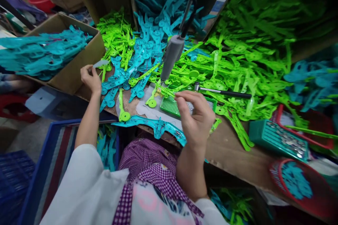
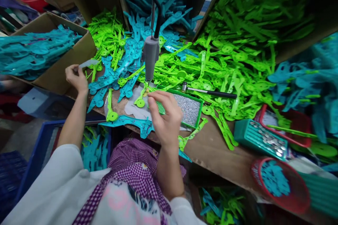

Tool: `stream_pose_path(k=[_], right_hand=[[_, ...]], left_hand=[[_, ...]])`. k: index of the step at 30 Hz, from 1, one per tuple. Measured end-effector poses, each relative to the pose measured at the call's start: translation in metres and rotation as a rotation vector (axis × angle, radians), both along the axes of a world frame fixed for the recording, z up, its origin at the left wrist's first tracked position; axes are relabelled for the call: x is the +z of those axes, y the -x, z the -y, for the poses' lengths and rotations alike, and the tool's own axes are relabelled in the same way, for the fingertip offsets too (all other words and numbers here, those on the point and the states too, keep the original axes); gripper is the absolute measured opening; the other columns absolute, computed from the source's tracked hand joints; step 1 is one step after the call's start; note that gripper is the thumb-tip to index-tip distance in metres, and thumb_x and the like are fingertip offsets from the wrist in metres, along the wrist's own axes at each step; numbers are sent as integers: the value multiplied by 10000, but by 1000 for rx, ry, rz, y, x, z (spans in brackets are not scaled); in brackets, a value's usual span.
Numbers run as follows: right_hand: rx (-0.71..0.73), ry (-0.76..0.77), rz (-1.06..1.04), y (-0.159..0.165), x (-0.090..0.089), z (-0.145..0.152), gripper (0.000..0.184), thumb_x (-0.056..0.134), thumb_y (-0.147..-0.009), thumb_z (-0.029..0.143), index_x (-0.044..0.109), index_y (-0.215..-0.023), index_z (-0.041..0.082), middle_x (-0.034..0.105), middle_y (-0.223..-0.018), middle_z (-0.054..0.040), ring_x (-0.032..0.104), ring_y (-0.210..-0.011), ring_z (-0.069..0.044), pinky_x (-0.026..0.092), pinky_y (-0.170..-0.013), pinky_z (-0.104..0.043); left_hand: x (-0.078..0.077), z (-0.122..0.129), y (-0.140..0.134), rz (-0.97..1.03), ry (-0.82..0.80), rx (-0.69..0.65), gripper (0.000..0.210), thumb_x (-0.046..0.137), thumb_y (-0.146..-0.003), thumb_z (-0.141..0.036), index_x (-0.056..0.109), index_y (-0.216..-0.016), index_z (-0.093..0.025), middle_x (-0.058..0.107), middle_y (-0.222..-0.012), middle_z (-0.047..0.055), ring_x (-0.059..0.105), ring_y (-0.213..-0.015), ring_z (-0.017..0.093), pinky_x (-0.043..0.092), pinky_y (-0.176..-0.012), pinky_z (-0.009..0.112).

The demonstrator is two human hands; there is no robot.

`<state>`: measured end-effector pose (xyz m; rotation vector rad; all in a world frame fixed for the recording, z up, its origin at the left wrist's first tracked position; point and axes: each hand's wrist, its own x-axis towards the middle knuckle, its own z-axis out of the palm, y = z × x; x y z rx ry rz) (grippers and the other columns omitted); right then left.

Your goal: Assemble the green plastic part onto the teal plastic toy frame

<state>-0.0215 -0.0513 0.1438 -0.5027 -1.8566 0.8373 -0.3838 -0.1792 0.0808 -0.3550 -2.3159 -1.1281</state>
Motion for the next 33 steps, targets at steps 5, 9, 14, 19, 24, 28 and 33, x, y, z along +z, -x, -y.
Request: stream_pose_path(k=[5, 9, 14, 19, 24, 28, 33], right_hand=[[225, 9, 98, -3, -15, 26, 156, 577, -925, 258, 666, -1041, 205, 703, -1011, -47, 663, -981, -142, 558, -864, -311], [261, -92, 303, -28, -49, 43, 403, 570, -916, 410, 592, -1245, 177, 663, -1182, -109, 653, -1048, -172, 565, -872, -309], [218, -31, 517, -80, -73, 33, 277, 493, -965, 344, 647, -1139, 193, 699, -1059, -81, 666, -934, -159, 560, -762, -295], [-120, 489, 280, -152, -93, -12, 294, 621, -857, 493, 656, -926, 210, 674, -791, -13, 581, -633, -116, 497, -606, -271], [-291, 994, 31, -191, -133, -43, 506, 755, -651, 581, 579, -954, 217, 608, -670, 32, 507, -508, -87, 407, -468, -227], [-248, 1110, -47, -193, -149, -43, 555, 821, -575, 521, 571, -964, 215, 650, -743, 25, 564, -574, -87, 458, -515, -217], [-204, 1205, -59, -190, -158, -39, 555, 829, -556, 524, 565, -929, 209, 632, -668, 46, 551, -535, -79, 470, -512, -215]], left_hand=[[10, 49, -105, -362, -198, -107, 112, 562, -814, -335, 590, -816, -227, 634, -878, 58, 648, -920, 227, 528, -883, 434], [-1, 77, -202, -185, -221, -536, 216, 734, -656, -229, 665, -774, -396, 671, -808, -6, 649, -665, 249, 553, -644, 491], [-15, 30, -272, 101, -352, -928, 402, 733, -693, -123, 682, -986, -394, 682, -807, -31, 673, -672, 197, 593, -612, 396], [11, -67, -294, 271, -170, -1348, 446, 738, -800, -285, 594, -1222, -272, 663, -1145, 47, 688, -913, 170, 576, -831, 340], [3, -136, -323, 341, 245, -1644, 243, 632, -886, -304, 655, -1100, -191, 707, -1033, 57, 660, -917, 163, 526, -856, 318], [-36, -149, -336, 321, 673, -1740, 300, 660, -853, -295, 649, -1132, -185, 705, -1081, 89, 650, -997, 226, 491, -895, 376], [-58, -146, -328, 361, 946, -1837, 412, 652, -842, -331, 620, -1217, -162, 701, -1104, 117, 651, -983, 246, 485, -850, 364]])
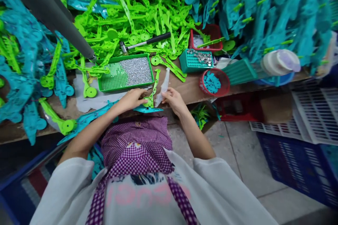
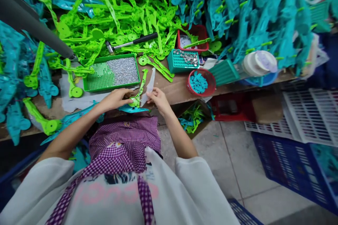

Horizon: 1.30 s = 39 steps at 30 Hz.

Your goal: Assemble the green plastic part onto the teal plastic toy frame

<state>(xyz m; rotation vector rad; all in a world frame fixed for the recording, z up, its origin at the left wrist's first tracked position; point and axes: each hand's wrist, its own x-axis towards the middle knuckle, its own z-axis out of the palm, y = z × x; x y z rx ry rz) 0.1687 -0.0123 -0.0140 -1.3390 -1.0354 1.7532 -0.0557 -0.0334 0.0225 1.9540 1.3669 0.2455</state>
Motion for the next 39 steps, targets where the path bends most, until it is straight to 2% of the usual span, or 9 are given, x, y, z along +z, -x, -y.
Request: stream_pose_path(k=[5, 8, 13, 18, 23, 28, 36, 39], right_hand=[[29, 29, -2, 4, -6, 3, 544, 821, -565, 528, 555, -912, 204, 623, -631, 58, 543, -512, -73, 473, -508, -213], [12, 21, 4, 5, -10, 2, 551, 819, -562, 536, 550, -912, 205, 614, -623, 63, 546, -516, -73, 481, -510, -212], [64, 11, 40, 8, -11, -3, 548, 809, -571, 542, 538, -902, 200, 596, -627, 61, 558, -520, -75, 498, -517, -220], [102, -56, 155, 10, -14, -5, 601, 768, -595, 590, 501, -974, 208, 575, -676, 59, 555, -521, -85, 497, -496, -236], [63, -240, 368, 9, -21, -3, 696, 717, -665, 596, 435, -1195, 242, 578, -880, 4, 497, -487, -70, 400, -398, -232], [99, -270, 400, 10, -18, 1, 686, 659, -722, 600, 418, -1257, 245, 562, -1025, -45, 497, -495, -72, 419, -423, -263], [99, -295, 447, 11, -23, 1, 660, 631, -766, 578, 405, -1291, 247, 551, -1138, -89, 511, -522, -78, 463, -472, -280], [109, -370, 552, 10, -20, 3, 610, 600, -805, 547, 418, -1299, 239, 512, -1197, -109, 540, -606, -102, 511, -582, -313]], left_hand=[[-4, 0, 6, 118, 109, 44, 452, 647, -826, -304, 613, -1240, -125, 720, -1038, 112, 666, -876, 197, 497, -795, 309], [-9, 1, 6, 148, 103, 46, 427, 648, -818, -300, 634, -1219, -154, 718, -1076, 102, 663, -864, 185, 498, -792, 306], [-15, 1, 6, 192, 83, 66, 379, 659, -787, -292, 670, -1157, -211, 726, -1061, 78, 663, -817, 178, 510, -765, 321], [-19, 1, 6, 215, 87, 82, 344, 647, -774, -267, 686, -1113, -222, 733, -1044, 72, 663, -776, 173, 511, -736, 315], [-16, -4, 4, 178, 102, 83, 312, 607, -801, -273, 694, -1091, -198, 741, -985, 72, 664, -793, 182, 495, -727, 314], [-13, -12, -6, 114, 59, 87, 257, 616, -810, -364, 721, -975, -198, 749, -894, 68, 666, -777, 189, 466, -702, 315], [-19, -22, -10, 99, 90, 109, 223, 649, -718, -299, 733, -898, -198, 740, -792, 51, 657, -710, 183, 467, -691, 327], [-19, -22, -10, 112, 119, 121, 236, 630, -691, -252, 735, -893, -190, 732, -766, 48, 649, -690, 176, 472, -685, 324]])
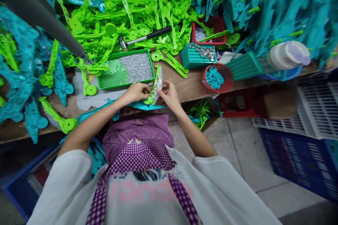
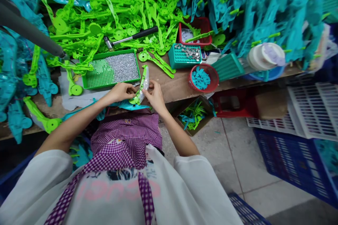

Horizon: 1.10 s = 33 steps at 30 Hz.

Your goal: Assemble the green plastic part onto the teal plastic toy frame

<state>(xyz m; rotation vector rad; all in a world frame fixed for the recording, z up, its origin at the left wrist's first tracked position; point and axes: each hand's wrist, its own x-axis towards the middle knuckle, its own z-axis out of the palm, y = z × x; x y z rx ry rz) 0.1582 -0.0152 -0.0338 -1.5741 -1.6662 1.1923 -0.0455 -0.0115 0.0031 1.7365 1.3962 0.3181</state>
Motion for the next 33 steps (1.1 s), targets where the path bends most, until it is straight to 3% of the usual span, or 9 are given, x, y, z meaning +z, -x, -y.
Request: stream_pose_path(k=[4, 8, 15, 23, 27, 33], right_hand=[[31, -267, 167, 4, 22, 7, 447, 567, -861, 424, 498, -1263, 241, 484, -1258, -120, 579, -893, -198, 493, -839, -397], [331, -333, 420, 17, 50, 5, 203, 534, -868, 283, 645, -1031, 233, 568, -1182, -90, 493, -1128, -282, 373, -907, -445], [682, -192, 723, 40, 73, -23, 112, 563, -835, 205, 652, -890, 169, 605, -1039, -89, 480, -1057, -280, 273, -853, -418], [945, -159, 789, 49, 79, -50, 118, 569, -809, 120, 666, -863, 161, 641, -981, -79, 531, -968, -236, 241, -783, -370], [989, -116, 770, 50, 76, -55, 171, 543, -780, 54, 663, -823, 169, 665, -946, -69, 554, -948, -225, 249, -757, -360], [851, -162, 765, 48, 77, -43, 147, 543, -780, 77, 643, -862, 146, 657, -994, -98, 559, -971, -246, 278, -804, -382]], left_hand=[[-2, 2, -1, 7, -19, 24, 220, 606, -670, -225, 723, -852, -190, 722, -737, 36, 638, -671, 162, 464, -658, 307], [-6, 1, 0, 53, 7, 15, 240, 604, -659, -226, 711, -867, -172, 717, -740, 36, 640, -698, 159, 460, -653, 285], [-7, 0, 1, 44, 18, 0, 253, 593, -653, -212, 695, -876, -151, 707, -745, 41, 628, -703, 158, 446, -659, 276], [-7, -2, 2, 43, 16, -3, 235, 601, -637, -215, 690, -848, -165, 705, -742, 31, 612, -684, 151, 421, -634, 275], [-8, -2, 1, 40, 30, 23, 217, 598, -620, -192, 682, -819, -170, 694, -725, 22, 598, -660, 144, 423, -627, 275], [-12, -2, 1, 49, 35, 23, 234, 587, -614, -201, 672, -827, -155, 690, -740, 26, 597, -683, 146, 432, -633, 264]])
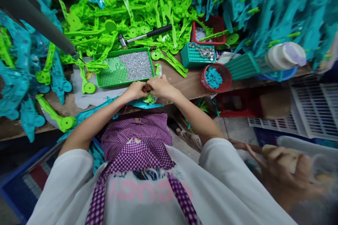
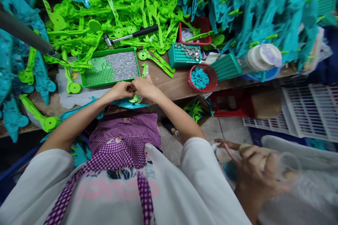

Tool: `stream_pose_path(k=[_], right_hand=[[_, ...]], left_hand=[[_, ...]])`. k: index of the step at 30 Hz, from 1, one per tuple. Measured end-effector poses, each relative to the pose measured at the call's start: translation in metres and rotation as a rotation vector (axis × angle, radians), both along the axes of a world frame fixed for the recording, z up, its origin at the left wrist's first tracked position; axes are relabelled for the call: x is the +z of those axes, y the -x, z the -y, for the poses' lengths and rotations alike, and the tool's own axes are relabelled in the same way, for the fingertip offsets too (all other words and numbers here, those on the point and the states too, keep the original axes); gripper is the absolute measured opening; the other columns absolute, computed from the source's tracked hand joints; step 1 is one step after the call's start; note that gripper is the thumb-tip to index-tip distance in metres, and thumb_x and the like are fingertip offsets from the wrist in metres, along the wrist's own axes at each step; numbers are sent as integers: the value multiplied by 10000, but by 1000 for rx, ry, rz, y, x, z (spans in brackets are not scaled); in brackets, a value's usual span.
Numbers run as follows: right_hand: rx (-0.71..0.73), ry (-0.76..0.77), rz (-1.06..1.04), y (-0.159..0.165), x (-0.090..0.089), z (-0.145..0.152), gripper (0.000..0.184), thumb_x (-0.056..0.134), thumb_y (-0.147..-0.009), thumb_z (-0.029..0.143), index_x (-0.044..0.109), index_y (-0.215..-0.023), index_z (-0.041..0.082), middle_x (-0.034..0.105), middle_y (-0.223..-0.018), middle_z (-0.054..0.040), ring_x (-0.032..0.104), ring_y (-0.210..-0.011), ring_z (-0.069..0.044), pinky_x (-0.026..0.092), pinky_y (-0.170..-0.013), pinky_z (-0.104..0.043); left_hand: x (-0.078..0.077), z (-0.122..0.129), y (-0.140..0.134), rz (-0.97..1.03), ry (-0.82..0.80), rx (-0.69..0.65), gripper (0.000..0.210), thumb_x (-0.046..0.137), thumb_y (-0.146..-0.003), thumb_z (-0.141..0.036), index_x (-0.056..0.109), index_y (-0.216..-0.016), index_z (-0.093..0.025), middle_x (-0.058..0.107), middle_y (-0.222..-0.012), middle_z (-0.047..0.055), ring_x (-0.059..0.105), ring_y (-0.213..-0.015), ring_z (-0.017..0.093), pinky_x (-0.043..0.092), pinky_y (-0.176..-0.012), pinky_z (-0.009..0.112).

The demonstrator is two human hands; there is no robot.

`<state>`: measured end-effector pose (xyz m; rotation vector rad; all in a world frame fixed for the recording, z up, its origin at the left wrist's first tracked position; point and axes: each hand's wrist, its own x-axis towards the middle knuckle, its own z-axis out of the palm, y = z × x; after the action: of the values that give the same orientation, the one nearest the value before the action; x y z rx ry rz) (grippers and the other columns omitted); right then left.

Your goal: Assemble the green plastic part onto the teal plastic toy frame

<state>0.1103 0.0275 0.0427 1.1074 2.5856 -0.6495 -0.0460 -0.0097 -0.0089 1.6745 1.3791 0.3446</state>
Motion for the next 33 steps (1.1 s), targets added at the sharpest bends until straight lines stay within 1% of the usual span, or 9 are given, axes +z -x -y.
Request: stream_pose_path(k=[3, 6, 8, 10, 13, 16, 21, 27, 33], right_hand=[[-86, -14, -276, -21, -2, 0, 127, 542, -831, 147, 634, -914, 177, 655, -1024, -78, 563, -986, -230, 323, -828, -369], [-419, -83, -601, -49, -13, -3, 148, 533, -888, 288, 620, -959, 192, 673, -987, -63, 591, -900, -198, 397, -792, -329], [-634, -86, -637, -61, -26, -2, 192, 554, -883, 356, 619, -939, 184, 685, -889, -56, 609, -786, -182, 428, -745, -314], [-723, 13, -587, -64, -39, 3, 256, 580, -869, 415, 619, -966, 181, 679, -770, -27, 616, -661, -163, 446, -709, -306], [-745, 143, -547, -57, -51, 11, 365, 604, -850, 470, 605, -1077, 185, 663, -669, 20, 621, -556, -143, 468, -685, -290], [-772, 95, -502, -48, -52, 13, 394, 635, -833, 467, 610, -1098, 175, 692, -676, 11, 665, -609, -159, 477, -719, -291], [-810, 123, -389, -44, -43, 5, 313, 650, -816, 471, 653, -873, 163, 700, -609, -24, 688, -623, -179, 478, -676, -272], [-776, 187, -310, -43, -31, 2, 377, 600, -827, 486, 627, -616, 175, 677, -546, -37, 672, -588, -168, 456, -631, -255], [-890, 156, -464, -44, -36, 11, 173, 594, -812, 342, 633, -778, 178, 690, -603, -4, 648, -534, -142, 456, -616, -247]], left_hand=[[2, 1, 0, 13, 4, 16, 225, 598, -627, -206, 674, -832, -155, 702, -761, 39, 609, -695, 155, 437, -642, 270], [4, 2, 0, 25, 8, 21, 229, 611, -639, -199, 685, -853, -166, 704, -749, 37, 610, -682, 155, 434, -642, 274], [4, 2, 0, 18, 15, 14, 278, 616, -646, -190, 699, -910, -165, 701, -740, 34, 607, -678, 155, 430, -648, 276], [4, 1, -1, 5, 30, 7, 361, 624, -653, -182, 705, -1003, -149, 702, -760, 38, 607, -695, 157, 428, -667, 279], [6, 0, 0, -6, 47, -9, 493, 621, -680, -182, 672, -1167, -130, 707, -817, 46, 605, -731, 158, 421, -696, 276], [9, 0, 0, -10, 51, -37, 568, 609, -698, -182, 634, -1264, -138, 708, -838, 45, 595, -733, 156, 411, -699, 271], [11, -3, 1, -20, 51, -65, 596, 604, -693, -186, 630, -1287, -146, 707, -834, 45, 573, -720, 151, 395, -690, 269], [10, -5, 0, -15, 79, -71, 613, 605, -689, -194, 622, -1298, -131, 703, -834, 47, 557, -707, 143, 382, -681, 273], [9, -4, 0, -9, 86, -62, 596, 593, -696, -178, 630, -1290, -139, 698, -815, 43, 560, -710, 149, 379, -685, 282]])
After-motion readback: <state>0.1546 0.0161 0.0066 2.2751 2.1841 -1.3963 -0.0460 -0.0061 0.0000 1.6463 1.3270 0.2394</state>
